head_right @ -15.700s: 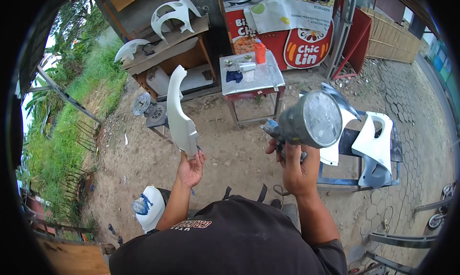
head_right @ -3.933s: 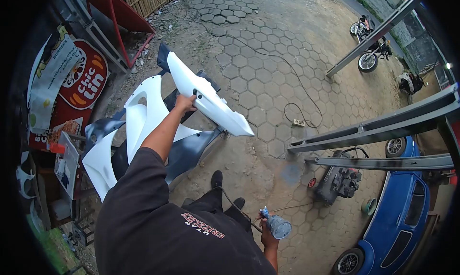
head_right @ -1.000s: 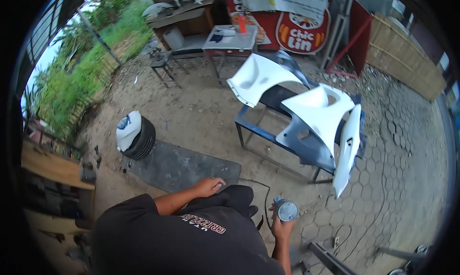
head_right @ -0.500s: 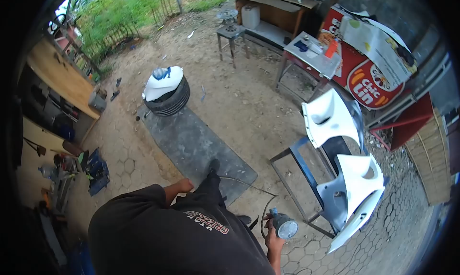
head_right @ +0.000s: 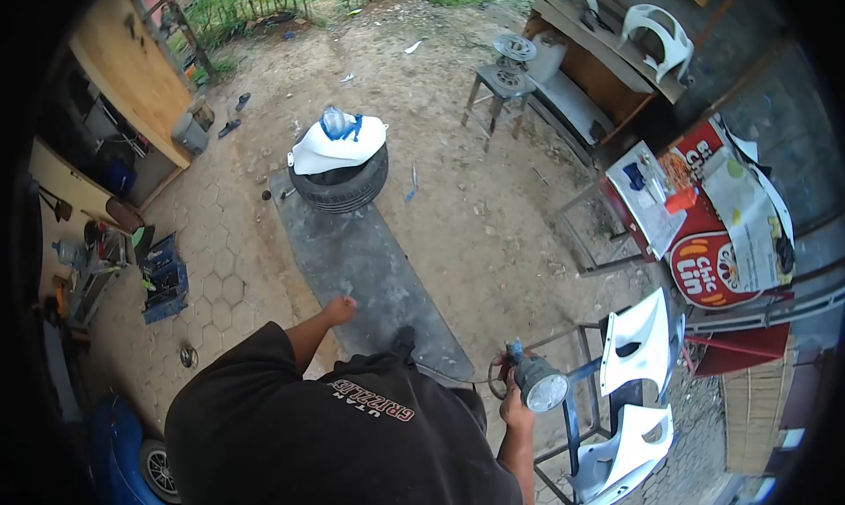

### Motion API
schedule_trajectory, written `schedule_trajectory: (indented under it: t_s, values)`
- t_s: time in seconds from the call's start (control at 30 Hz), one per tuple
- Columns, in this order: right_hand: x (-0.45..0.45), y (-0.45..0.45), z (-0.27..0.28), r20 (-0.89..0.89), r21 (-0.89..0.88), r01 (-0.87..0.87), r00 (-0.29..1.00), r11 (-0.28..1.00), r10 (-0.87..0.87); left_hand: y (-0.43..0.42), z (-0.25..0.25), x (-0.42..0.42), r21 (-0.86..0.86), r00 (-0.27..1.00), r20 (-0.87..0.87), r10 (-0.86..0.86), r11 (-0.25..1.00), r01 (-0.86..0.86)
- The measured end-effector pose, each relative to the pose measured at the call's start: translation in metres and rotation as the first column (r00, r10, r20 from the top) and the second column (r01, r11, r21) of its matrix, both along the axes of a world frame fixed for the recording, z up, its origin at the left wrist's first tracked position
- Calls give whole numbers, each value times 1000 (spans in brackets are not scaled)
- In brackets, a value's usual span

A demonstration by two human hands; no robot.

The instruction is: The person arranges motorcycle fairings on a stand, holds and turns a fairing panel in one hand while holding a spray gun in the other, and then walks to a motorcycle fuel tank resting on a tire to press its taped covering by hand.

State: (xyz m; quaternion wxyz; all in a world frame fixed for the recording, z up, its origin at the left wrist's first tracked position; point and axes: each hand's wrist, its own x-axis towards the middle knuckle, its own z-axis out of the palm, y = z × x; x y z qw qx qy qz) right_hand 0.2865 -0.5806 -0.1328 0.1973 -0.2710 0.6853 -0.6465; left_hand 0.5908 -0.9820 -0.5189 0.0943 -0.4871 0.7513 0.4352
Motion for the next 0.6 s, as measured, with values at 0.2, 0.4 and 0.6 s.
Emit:
schedule_trajectory:
  t_s: [0.2,0.4,0.6]
  values:
    - [-59,-114,14,-55,-99,-199,979,975,194,-33,86,-70,-10,872,-484,-73,997,78]
    - [-98,-246,22,52,-190,-343,932,920,359,8,318,-220,-129,485,-828,-280,938,321]
    - [-141,-352,21,83,-343,-459,854,820,513,-31,330,-299,-176,581,-737,-345,928,328]
